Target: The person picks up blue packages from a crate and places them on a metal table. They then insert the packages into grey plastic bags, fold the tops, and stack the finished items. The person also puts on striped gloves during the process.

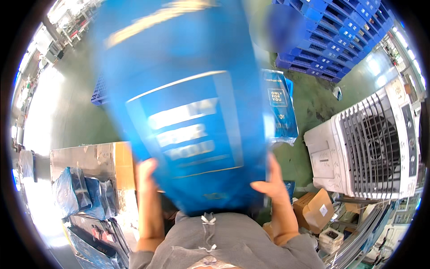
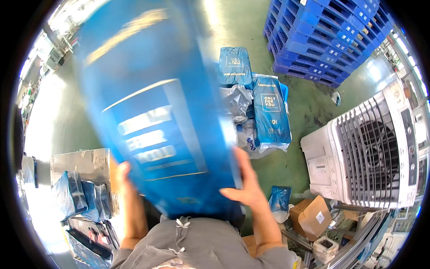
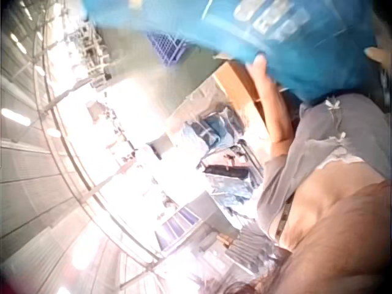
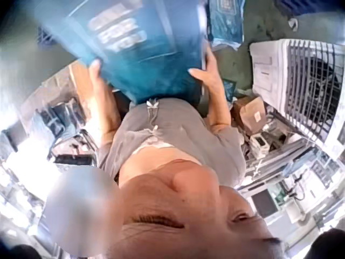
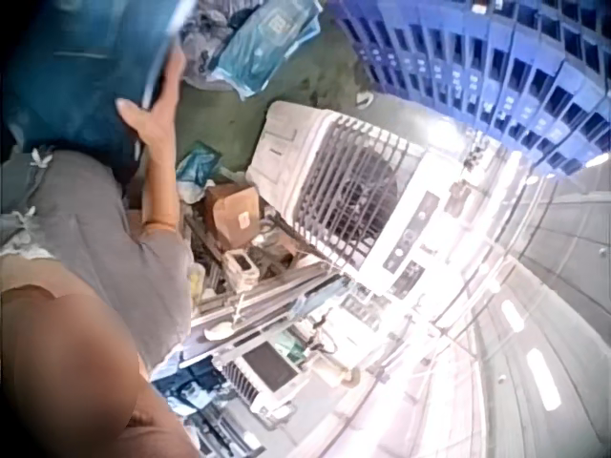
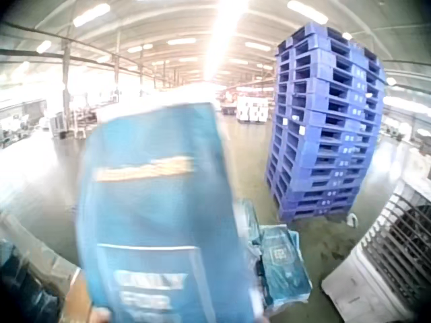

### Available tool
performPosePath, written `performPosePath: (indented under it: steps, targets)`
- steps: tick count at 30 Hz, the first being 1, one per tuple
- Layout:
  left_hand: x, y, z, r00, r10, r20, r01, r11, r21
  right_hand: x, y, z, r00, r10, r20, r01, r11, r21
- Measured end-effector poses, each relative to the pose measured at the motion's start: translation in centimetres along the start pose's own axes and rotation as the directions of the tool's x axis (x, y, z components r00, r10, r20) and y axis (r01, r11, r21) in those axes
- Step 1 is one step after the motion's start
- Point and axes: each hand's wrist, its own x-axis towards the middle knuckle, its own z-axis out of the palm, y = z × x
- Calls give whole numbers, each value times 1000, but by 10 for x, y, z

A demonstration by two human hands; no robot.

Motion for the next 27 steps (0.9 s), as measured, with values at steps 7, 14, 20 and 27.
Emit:
performPosePath:
  steps: [7, 14, 20, 27]
  targets:
    - [138, -111, 195, 805, -68, 589, -249, 862, 441, 26, 73, -220, 805, 396, -441, -244, 900, 362]
    - [30, -131, 96, 752, -484, 448, 211, 820, 532, 161, 287, -219, 874, 240, -423, -479, 276, -833]
    - [-100, -78, -1, 961, -169, -220, 272, 729, 628, 226, 391, -243, 969, 190, 160, 128, 171, -977]
    - [-265, -68, -54, 546, 183, -818, 252, 895, 369, 251, 193, -55, 935, -19, 355, 354, 118, -928]
